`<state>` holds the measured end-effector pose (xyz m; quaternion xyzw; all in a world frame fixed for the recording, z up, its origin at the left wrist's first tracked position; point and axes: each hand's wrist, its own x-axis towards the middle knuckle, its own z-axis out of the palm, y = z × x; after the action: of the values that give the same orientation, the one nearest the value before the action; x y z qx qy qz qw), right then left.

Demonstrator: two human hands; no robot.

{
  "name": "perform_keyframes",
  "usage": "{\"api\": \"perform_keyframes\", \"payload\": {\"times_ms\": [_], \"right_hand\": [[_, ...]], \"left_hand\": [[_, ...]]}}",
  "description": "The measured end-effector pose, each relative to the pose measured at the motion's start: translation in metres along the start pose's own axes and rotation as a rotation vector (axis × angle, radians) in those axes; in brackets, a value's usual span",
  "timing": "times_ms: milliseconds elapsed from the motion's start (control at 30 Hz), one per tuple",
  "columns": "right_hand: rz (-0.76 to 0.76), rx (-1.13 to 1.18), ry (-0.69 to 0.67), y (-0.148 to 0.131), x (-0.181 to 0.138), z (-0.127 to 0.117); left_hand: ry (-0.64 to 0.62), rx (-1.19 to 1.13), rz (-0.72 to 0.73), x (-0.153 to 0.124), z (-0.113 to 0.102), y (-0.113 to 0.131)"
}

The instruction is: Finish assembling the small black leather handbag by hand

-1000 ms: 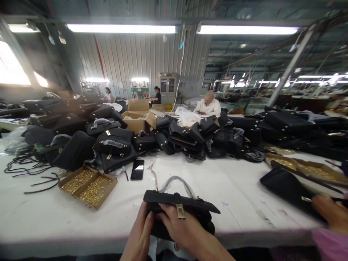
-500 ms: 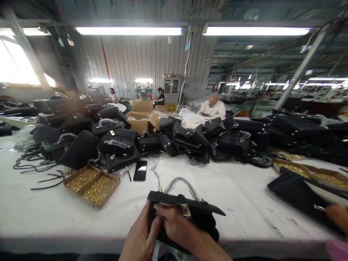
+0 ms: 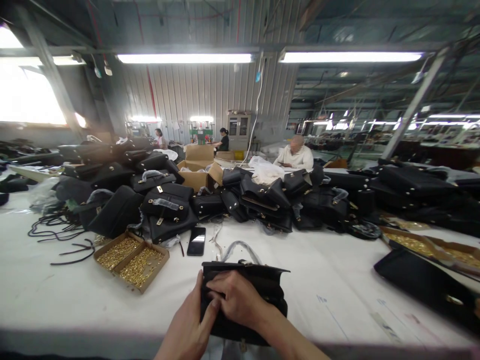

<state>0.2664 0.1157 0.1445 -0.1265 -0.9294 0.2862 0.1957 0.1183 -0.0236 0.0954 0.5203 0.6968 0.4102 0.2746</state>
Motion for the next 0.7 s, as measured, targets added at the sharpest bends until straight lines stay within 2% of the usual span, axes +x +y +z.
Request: {"api": "perform_keyframes", "payload": {"times_ms": [200,300,467,567,700], "right_hand": [[0.098,0.153,-0.026,0.000,-0.004,0.010],[0.093,0.161,-0.052,-0.005,-0.005,0.008],[0.122,0.170,0.012,-0.013,-0.005,0.014],[0.079,0.138,0.009,-0.012,-0.005,0.019],[0.003,0.093,0.000,-0.001,-0.003,0.024]], "left_hand": [[-0.038,-0.044,-0.025,-0.008,0.006,-0.011],[-0.047,-0.072,-0.042,-0.009,0.006,-0.008],[-0.085,-0.107,-0.001,-0.008,-0.001,0.003],[-0.120,-0.177,0.016,-0.005,-0.006,0.008],[-0.127,-0.188,-0.066,-0.003,-0.009,0.003]]}}
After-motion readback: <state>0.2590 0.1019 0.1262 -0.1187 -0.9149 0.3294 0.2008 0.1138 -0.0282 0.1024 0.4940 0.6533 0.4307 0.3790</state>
